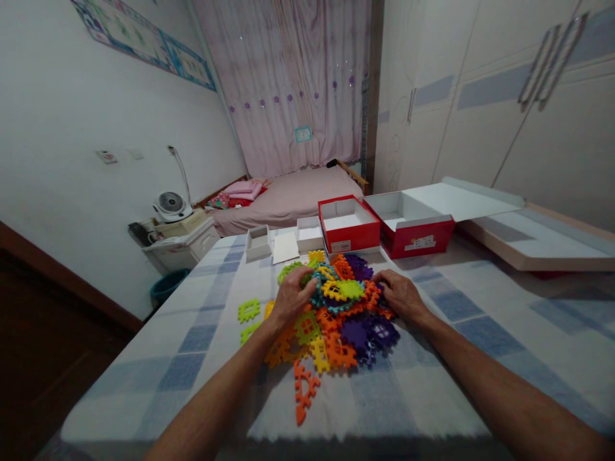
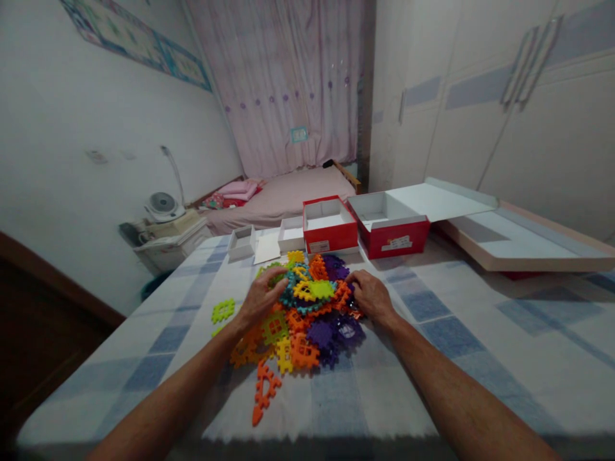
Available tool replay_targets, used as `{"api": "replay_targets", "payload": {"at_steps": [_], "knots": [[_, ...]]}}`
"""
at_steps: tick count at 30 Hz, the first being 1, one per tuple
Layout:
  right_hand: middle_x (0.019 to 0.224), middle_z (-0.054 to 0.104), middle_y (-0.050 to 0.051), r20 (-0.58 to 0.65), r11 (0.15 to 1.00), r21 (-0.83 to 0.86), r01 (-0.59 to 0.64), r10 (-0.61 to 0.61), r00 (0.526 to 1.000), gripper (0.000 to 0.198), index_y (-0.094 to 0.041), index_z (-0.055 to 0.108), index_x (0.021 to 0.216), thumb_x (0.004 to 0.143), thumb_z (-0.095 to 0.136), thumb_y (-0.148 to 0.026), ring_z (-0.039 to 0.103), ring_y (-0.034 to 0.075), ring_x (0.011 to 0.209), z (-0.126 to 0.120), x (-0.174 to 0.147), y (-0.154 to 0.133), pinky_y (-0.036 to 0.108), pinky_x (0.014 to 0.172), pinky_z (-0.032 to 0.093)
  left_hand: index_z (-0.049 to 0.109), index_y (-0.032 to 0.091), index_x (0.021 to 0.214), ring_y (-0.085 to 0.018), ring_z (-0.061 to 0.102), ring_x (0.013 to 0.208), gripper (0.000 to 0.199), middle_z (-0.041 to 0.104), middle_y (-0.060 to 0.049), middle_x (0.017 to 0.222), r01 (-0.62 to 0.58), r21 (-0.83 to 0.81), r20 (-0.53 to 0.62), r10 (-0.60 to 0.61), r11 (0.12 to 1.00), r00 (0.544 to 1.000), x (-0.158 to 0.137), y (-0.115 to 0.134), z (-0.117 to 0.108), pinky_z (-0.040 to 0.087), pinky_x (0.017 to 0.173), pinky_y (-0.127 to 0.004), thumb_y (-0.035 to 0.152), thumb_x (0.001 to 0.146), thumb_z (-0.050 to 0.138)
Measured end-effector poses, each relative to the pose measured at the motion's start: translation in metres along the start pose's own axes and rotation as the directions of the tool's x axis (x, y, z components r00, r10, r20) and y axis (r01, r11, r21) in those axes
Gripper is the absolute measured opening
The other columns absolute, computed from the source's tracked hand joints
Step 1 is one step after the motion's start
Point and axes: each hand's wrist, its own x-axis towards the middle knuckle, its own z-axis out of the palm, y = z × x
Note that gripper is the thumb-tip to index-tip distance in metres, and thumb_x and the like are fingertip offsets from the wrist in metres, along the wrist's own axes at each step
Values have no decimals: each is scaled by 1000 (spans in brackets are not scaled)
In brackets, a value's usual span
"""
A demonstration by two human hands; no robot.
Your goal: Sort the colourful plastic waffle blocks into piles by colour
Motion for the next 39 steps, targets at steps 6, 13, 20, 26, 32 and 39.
{"api": "replay_targets", "payload": {"at_steps": [6,13,20,26,32,39], "knots": [[87,67,5,-9,999,31,28,-27,1000,23,-20,64,79,73,43,-13,60,18,85,1,-1,0,29,81,42,65,19,108,-18,56,114,34,63,-8,120,-83,82,-4,84,993,996,17,6,-15,41,103,-33,40,90,46],[86,67,5,-86,989,142,-28,40,995,24,-19,64,79,74,40,-17,60,18,84,-3,-2,-7,30,81,44,64,14,101,-29,53,119,42,65,-16,113,256,305,-127,-227,917,966,-2,-74,-53,35,107,-47,42,86,37],[111,62,9,-233,967,249,54,6,973,37,-20,59,113,88,38,-37,56,22,106,-4,-6,-21,37,94,42,54,14,123,-30,43,130,59,52,-17,135,528,192,-155,-506,827,849,-71,-84,-62,27,112,-50,57,84,38],[134,52,11,-90,982,95,163,-154,984,50,-20,50,133,88,45,-42,46,24,125,8,-11,-28,43,107,34,53,14,126,-28,40,133,63,48,-15,138,487,-24,-204,-482,873,852,-69,-42,-37,26,114,-45,58,81,48],[136,49,13,2,979,11,202,-202,979,53,-18,49,133,86,48,-41,44,26,127,9,-15,-29,45,106,36,58,15,117,-25,48,126,50,55,-13,130,465,-247,-289,-523,850,802,-47,-21,-20,31,112,-41,49,82,51],[132,51,12,11,973,23,228,-229,973,49,-18,50,130,86,48,-40,46,25,125,6,-16,-27,43,106,37,48,20,133,-26,40,133,64,45,-10,143,254,-102,-176,-269,962,947,-60,-2,-48,29,113,-43,58,82,50]]}}
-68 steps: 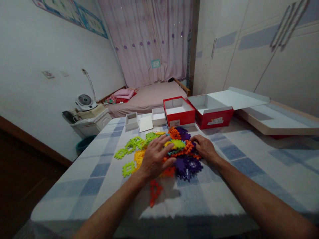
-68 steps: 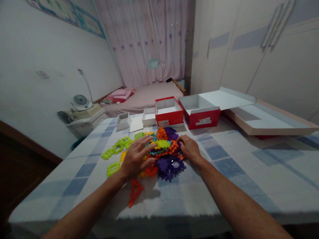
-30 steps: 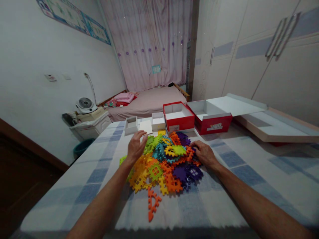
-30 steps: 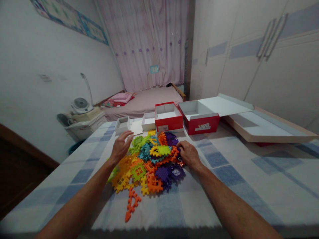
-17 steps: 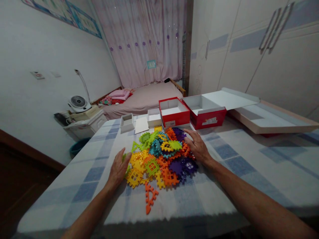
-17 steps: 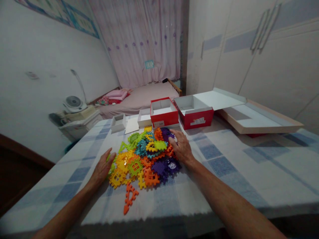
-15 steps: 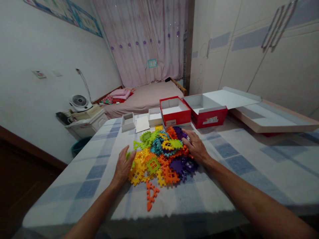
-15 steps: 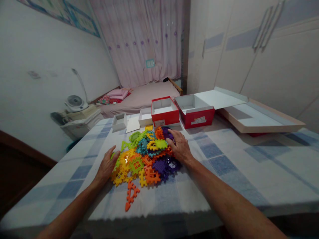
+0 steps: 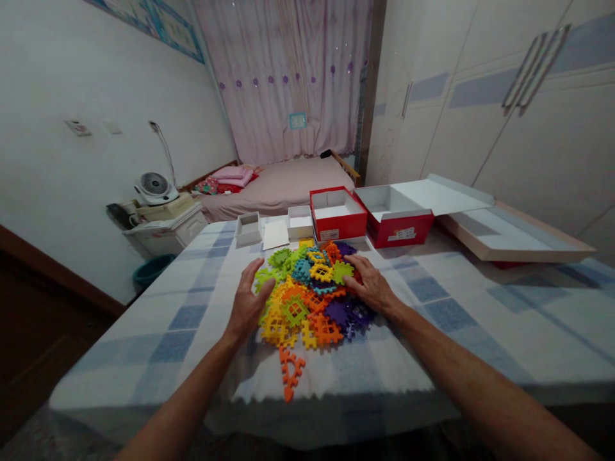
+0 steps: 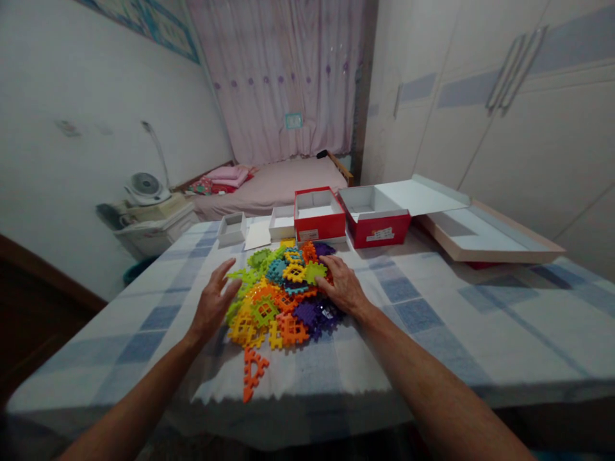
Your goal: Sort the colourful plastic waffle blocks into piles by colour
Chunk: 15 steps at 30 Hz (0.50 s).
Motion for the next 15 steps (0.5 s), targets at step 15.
{"api": "replay_targets", "payload": {"at_steps": [15], "knots": [[130,55,13,84,995,-93,-27,35,996,50,-14,50,131,88,46,-40,48,25,122,-1,0,-4,42,104,35,30,26,146,-41,15,142,107,16,-17,156,-523,331,593,257,786,763,-49,-18,-4,21,110,-62,77,58,63]]}}
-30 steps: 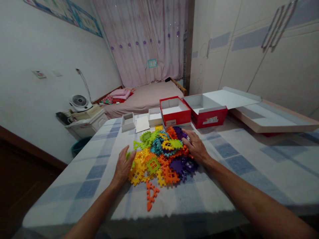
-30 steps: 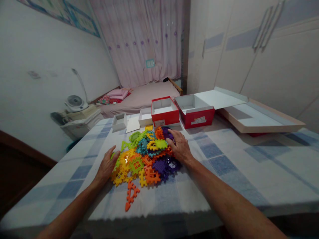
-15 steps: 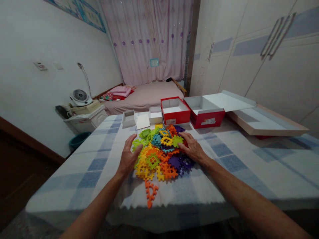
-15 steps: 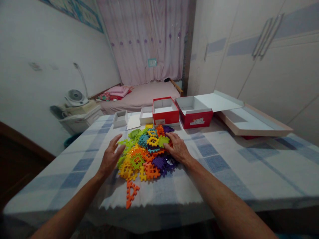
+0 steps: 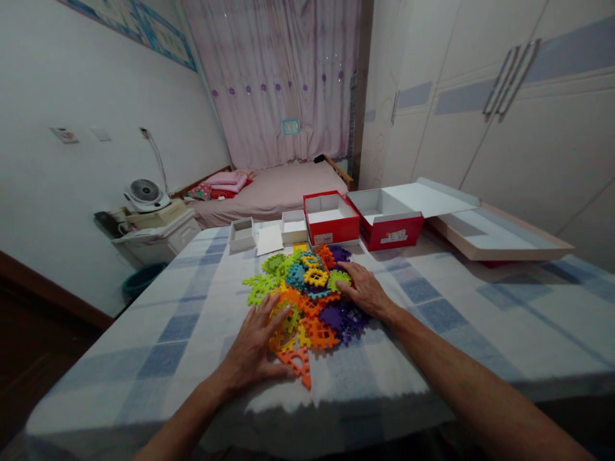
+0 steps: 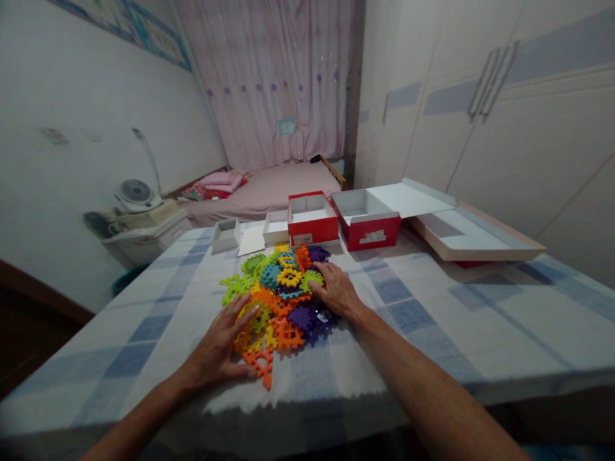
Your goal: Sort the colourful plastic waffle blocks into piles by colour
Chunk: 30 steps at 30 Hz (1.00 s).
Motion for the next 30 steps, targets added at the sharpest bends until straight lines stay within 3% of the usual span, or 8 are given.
{"api": "replay_targets", "payload": {"at_steps": [4,14,20,23,26,28,30], "knots": [[125,58,12,-8,1000,5,23,-23,1000,46,-16,51,129,90,44,-40,50,24,118,0,0,0,41,103,37,36,23,144,-40,18,142,103,17,-18,156,-37,-32,-40,35,999,999,24,6,2,26,110,-58,76,59,63],[120,61,10,-74,994,107,8,0,997,41,-18,57,122,87,45,-36,51,23,114,5,1,5,39,102,38,52,22,130,-33,40,132,70,41,-17,145,-141,57,-226,151,988,962,77,24,3,36,104,-49,63,75,60],[120,63,9,-68,947,304,-106,133,989,42,-18,60,116,90,34,-39,55,22,114,0,4,8,39,103,38,61,20,116,-27,55,114,40,60,-12,124,-153,47,-342,160,987,926,130,38,-6,44,96,-43,44,83,59],[121,63,9,-59,913,379,-155,191,980,46,-18,60,115,92,28,-41,56,20,113,-6,3,3,37,102,40,64,19,109,-25,57,110,32,62,-11,120,-109,23,-356,111,994,928,155,46,-12,45,95,-41,40,85,57],[120,63,8,-100,897,404,-178,237,966,47,-18,59,116,92,28,-43,57,21,111,-8,2,-1,37,99,42,64,20,108,-22,57,110,31,62,-9,120,-71,-69,-400,38,995,916,163,41,-22,44,98,-37,40,89,51],[122,62,9,-173,897,395,-200,286,943,47,-18,58,118,91,29,-44,56,22,113,-7,3,3,38,100,41,62,19,113,-21,55,114,36,61,-9,122,-2,-126,-464,-58,992,884,152,23,-27,41,101,-35,42,92,44],[122,61,11,-234,892,379,-247,351,907,47,-17,58,119,89,33,-43,56,23,113,-7,6,13,40,100,41,60,17,117,-23,50,121,41,57,-11,128,155,-133,-512,-202,979,835,128,-6,-27,37,106,-39,42,93,39]]}}
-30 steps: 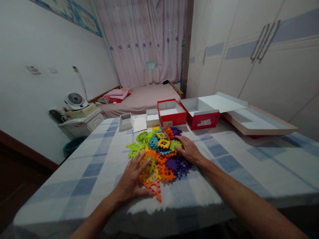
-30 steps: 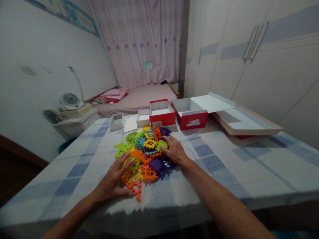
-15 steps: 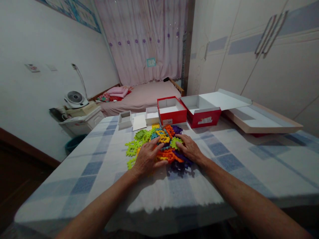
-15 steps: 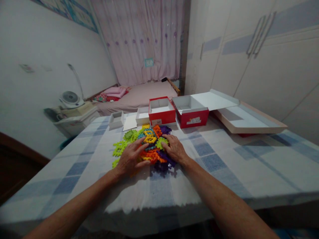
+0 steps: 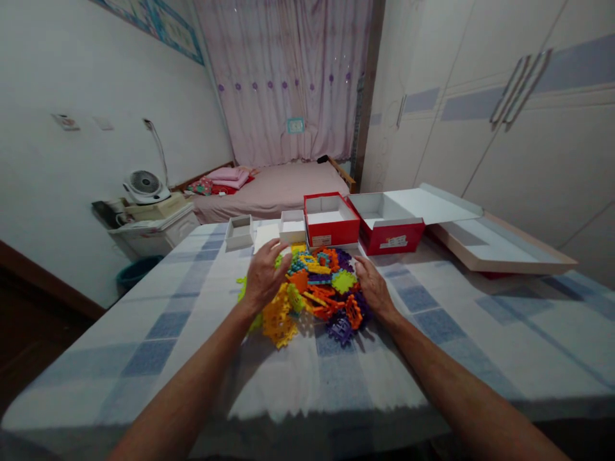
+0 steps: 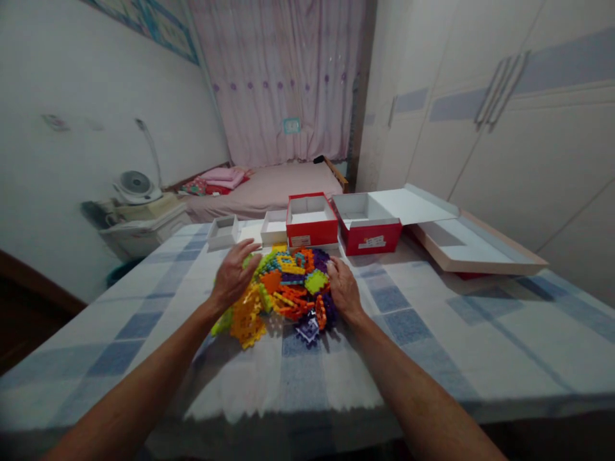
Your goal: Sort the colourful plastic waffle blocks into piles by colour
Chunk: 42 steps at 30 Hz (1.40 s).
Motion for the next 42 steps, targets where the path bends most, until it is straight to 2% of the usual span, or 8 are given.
{"api": "replay_targets", "payload": {"at_steps": [4,8,18,24,26,30,36,42], "knots": [[111,65,10,42,995,-54,-82,85,996,38,-18,62,111,84,45,-37,60,21,103,-15,15,21,38,94,46,60,18,115,-28,47,123,39,60,-12,123,308,258,82,-338,916,938,-40,-70,-19,34,106,-48,39,92,36],[111,65,10,159,981,-190,-26,57,986,35,-17,64,109,83,48,-35,60,21,102,-35,18,32,37,94,45,59,18,114,-26,49,122,36,60,-12,125,307,276,205,-368,911,907,-61,-86,-9,36,105,-44,34,92,36],[106,64,12,183,939,-303,165,-113,977,35,-15,63,106,88,37,-32,57,24,102,-32,-1,31,39,94,42,63,15,111,-24,52,118,40,61,-13,121,197,-59,-1,-198,979,980,-45,-10,6,39,105,-45,41,91,40],[107,65,10,166,955,-255,154,-113,980,33,-17,62,104,89,37,-34,58,23,103,-34,-3,31,40,94,43,64,19,114,-19,57,115,36,64,-8,121,-35,-356,293,147,934,945,-24,52,-7,44,101,-35,39,93,41],[106,65,10,163,960,-241,142,-104,981,33,-18,62,103,89,38,-35,58,22,103,-34,-4,30,40,94,43,64,21,114,-18,58,114,36,64,-7,121,-81,-376,271,193,923,943,-12,54,-8,44,101,-33,40,94,41],[107,65,10,160,969,-204,137,-106,982,32,-18,61,106,89,39,-36,59,22,103,-35,-7,27,40,94,44,64,17,112,-21,56,114,41,63,-10,119,-21,-211,100,43,977,994,9,12,-5,41,103,-38,43,93,39],[113,61,9,154,971,-147,189,-167,974,33,-20,55,117,91,42,-34,58,21,105,-38,-11,24,40,93,46,63,15,112,-29,48,124,49,58,-14,126,254,-19,136,-250,967,959,-3,-71,24,33,109,-49,47,89,35],[129,53,10,256,869,-225,441,-384,887,38,-22,52,126,89,48,-31,48,23,122,-38,0,-11,44,104,37,56,15,125,-24,43,130,52,49,-12,137,218,-176,245,-172,960,954,-16,-54,43,30,112,-44,48,88,40]]}}
